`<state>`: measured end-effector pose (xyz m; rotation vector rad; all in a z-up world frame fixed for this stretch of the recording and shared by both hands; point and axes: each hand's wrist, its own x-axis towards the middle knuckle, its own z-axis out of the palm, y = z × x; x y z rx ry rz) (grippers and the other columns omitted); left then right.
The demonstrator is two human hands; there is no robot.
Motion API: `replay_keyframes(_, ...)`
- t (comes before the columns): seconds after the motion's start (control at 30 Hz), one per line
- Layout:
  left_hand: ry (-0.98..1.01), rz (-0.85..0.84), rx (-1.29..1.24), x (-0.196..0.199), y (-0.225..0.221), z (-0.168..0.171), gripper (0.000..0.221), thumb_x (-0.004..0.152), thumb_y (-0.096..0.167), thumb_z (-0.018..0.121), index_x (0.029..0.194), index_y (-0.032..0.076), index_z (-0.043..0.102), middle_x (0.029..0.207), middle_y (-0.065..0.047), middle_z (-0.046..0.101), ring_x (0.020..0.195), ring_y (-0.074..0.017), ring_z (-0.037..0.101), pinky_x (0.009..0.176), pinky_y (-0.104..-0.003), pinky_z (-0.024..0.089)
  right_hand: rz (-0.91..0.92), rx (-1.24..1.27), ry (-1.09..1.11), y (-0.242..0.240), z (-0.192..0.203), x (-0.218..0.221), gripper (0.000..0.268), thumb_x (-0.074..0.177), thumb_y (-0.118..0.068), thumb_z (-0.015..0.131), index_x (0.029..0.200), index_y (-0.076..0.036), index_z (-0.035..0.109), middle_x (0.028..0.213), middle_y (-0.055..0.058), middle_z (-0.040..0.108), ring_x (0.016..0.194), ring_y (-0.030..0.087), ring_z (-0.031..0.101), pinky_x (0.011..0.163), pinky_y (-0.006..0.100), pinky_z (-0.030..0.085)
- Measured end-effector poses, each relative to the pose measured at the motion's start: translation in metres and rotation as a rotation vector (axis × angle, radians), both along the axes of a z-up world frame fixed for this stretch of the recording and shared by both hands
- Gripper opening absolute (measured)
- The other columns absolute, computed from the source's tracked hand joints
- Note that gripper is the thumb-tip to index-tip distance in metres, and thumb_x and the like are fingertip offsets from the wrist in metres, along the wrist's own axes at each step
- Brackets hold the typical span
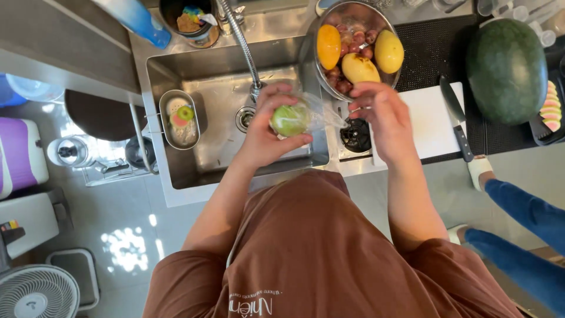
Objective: Slicing guava and other fruits, then placing them into plastic containers.
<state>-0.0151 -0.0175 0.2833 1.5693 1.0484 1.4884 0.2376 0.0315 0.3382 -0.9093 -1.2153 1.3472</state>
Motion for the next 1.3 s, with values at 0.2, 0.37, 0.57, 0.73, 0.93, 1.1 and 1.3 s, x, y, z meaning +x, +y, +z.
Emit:
replay_keyframes(0.2, 0.093, -0.194, -0.125, -0.008, -0.016, 0.031, 0.102, 0.077, 0.018, 0.094, 0.16, 0.009, 0.034, 0.143, -0.009, 0.059, 0.137, -0.0274, 0.055, 0.12, -0.039, 0.041, 0.345, -0.276, -0.178, -0.008, -0.052, -0.011, 0.019, 0.103, -0.016, 0.067, 0.116, -0.002, 0.066, 0.108, 0.005, 0.067, 0.099, 0.01, 0.061, 0.09, 0.026, 0.05)
replay_keyframes(0.37, 0.192, 0.105, -0.112, -0.007, -0.022, 0.026, 0.088, 0.075, 0.015, 0.096, 0.147, 0.015, 0.046, 0.138, -0.012, 0.059, 0.131, -0.0273, 0.058, 0.114, -0.039, 0.047, 0.283, -0.002, -0.012, -0.02, -0.023, -0.023, 0.013, 0.111, -0.015, 0.067, 0.108, -0.005, 0.06, 0.098, 0.004, 0.062, 0.097, 0.014, 0.056, 0.091, 0.031, 0.047)
replay_keyframes(0.57, -1.022, -0.292, -0.26, 0.01, -0.033, -0.035, 0.094, 0.087, 0.028, 0.09, 0.162, 0.015, 0.035, 0.138, -0.006, 0.057, 0.131, -0.0209, 0.057, 0.116, -0.037, 0.046, 0.386, 0.176, 0.04, -0.033, -0.001, -0.053, 0.013, 0.109, -0.018, 0.061, 0.107, -0.008, 0.054, 0.11, 0.007, 0.062, 0.104, 0.02, 0.061, 0.099, 0.038, 0.051)
replay_keyframes(0.73, -1.49, -0.2, -0.66, 0.017, -0.024, -0.029, 0.062, 0.097, 0.047, 0.065, 0.139, 0.005, 0.048, 0.128, -0.019, 0.063, 0.115, -0.0297, 0.065, 0.1, -0.044, 0.053, 0.524, 0.571, -0.414, -0.045, 0.028, -0.072, 0.007, 0.104, -0.01, 0.062, 0.105, -0.006, 0.056, 0.113, 0.011, 0.069, 0.109, 0.025, 0.064, 0.11, 0.046, 0.046)
replay_keyframes(0.93, -1.597, -0.094, -0.69, 0.006, -0.023, -0.028, 0.06, 0.101, 0.055, 0.056, 0.128, 0.0, 0.059, 0.124, -0.021, 0.063, 0.117, -0.0364, 0.064, 0.108, -0.051, 0.053, 0.431, 0.491, -0.61, -0.055, -0.008, -0.049, 0.008, 0.101, -0.002, 0.066, 0.106, -0.005, 0.061, 0.097, 0.007, 0.07, 0.09, 0.023, 0.066, 0.093, 0.038, 0.051)
replay_keyframes(1.1, -1.675, -0.471, -0.712, -0.02, -0.039, -0.006, 0.065, 0.093, 0.064, 0.056, 0.128, 0.01, 0.061, 0.128, -0.022, 0.063, 0.125, -0.0383, 0.06, 0.106, -0.061, 0.05, 0.261, 0.306, -0.807, -0.034, 0.012, -0.06, 0.036, 0.09, -0.009, 0.076, 0.12, 0.002, 0.06, 0.089, 0.008, 0.061, 0.078, 0.023, 0.058, 0.074, 0.034, 0.05)
replay_keyframes(1.3, -1.619, -0.609, -0.742, -0.049, -0.079, -0.039, 0.043, 0.097, 0.048, 0.059, 0.13, 0.021, 0.059, 0.143, -0.019, 0.058, 0.14, -0.0448, 0.056, 0.113, -0.054, 0.051, 0.23, 0.379, -0.889, -0.002, -0.02, -0.074, 0.01, 0.097, -0.013, 0.083, 0.101, -0.007, 0.076, 0.1, 0.007, 0.057, 0.088, 0.021, 0.057, 0.077, 0.031, 0.048)
